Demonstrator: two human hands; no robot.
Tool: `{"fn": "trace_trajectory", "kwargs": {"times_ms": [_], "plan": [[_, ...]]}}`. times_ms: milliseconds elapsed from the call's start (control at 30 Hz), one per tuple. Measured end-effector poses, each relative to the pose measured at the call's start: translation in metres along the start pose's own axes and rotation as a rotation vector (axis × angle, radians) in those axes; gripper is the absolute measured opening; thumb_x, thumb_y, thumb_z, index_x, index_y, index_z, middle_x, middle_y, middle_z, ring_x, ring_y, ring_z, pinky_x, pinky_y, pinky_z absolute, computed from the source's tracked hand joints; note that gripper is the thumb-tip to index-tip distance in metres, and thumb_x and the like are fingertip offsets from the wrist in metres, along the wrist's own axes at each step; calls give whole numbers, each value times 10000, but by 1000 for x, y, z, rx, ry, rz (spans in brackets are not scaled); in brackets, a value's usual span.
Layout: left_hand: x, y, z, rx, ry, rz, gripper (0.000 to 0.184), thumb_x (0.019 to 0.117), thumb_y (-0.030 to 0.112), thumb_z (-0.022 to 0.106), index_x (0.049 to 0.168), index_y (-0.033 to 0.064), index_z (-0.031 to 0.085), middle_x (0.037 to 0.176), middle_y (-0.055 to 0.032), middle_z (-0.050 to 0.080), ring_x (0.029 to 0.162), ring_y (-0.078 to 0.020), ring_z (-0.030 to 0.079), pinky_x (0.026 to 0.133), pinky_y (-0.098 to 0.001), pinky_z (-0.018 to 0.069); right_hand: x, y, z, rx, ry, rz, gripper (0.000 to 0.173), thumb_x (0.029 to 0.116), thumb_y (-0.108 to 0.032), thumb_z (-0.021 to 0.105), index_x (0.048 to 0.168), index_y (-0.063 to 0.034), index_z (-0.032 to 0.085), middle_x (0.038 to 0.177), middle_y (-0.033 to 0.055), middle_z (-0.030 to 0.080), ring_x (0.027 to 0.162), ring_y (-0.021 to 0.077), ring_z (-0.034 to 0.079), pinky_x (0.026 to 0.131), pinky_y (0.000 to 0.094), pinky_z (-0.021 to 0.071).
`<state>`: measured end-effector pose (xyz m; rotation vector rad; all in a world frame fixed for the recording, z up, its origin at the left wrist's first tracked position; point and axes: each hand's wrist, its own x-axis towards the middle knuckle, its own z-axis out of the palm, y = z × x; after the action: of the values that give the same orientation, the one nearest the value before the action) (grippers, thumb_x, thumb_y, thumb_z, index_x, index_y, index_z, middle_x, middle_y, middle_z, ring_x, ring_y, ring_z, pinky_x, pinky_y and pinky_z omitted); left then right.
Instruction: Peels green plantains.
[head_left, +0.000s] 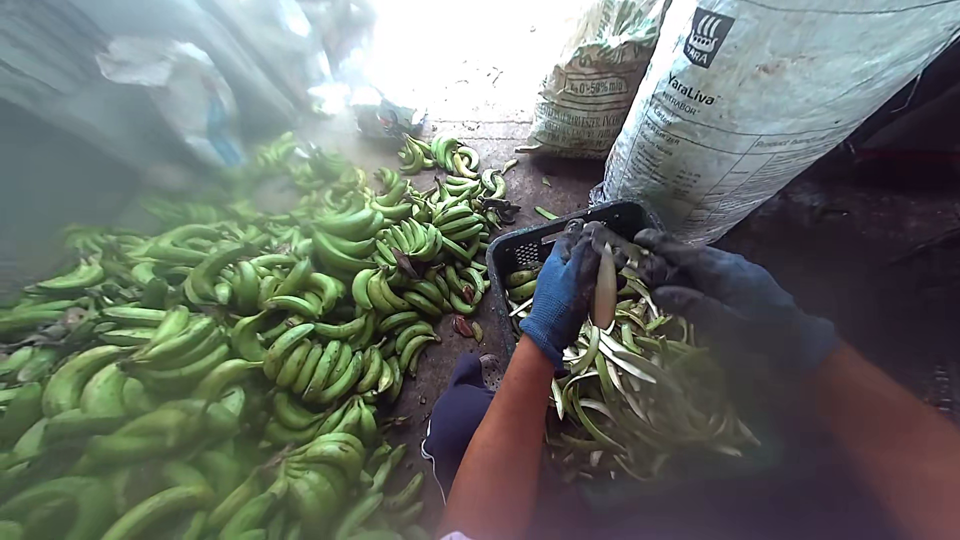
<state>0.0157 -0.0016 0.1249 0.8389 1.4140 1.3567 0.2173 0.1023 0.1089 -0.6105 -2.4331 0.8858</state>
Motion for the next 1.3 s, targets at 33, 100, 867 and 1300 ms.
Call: {"fn": "trace_trajectory", "kwargs": {"times_ms": [33,100,867,1300], "plan": [[-1,-3,-2,5,19,31,476,1042,580,409,1346,245,558,889,-14,636,658,-90,586,558,-273,510,-2,5,1,-106,-11,-116,595,988,-527,529,1502,-227,515,1234,74,673,1064,176,661,890,433,554],[-2,-5,-6,-82,-14,88,370,1058,524,400,1173,248,617,788,31,605,577,-51,547,469,-214,456,-4,12,2,-201,22,-274,526,973,-489,587,1425,-221,603,1171,110,688,1018,232,674,835,454,566],[-16,-2,5,61,-12,277,361,1102,351,330,1322,218,585,899,4,636,639,-57,578,513,-230,498,4,5,-13,-210,-42,-51,513,891,-268,742,1387,-184,642,1183,164,688,1066,357,662,887,589,532],[23,-22,25,109,8,198,434,1086,279,353,1444,53,452,1208,-106,626,1033,-144,633,881,-367,558,17,8,29,25,112,167,586,887,-437,754,1416,-228,612,1265,16,705,1099,153,683,940,478,551]]}}
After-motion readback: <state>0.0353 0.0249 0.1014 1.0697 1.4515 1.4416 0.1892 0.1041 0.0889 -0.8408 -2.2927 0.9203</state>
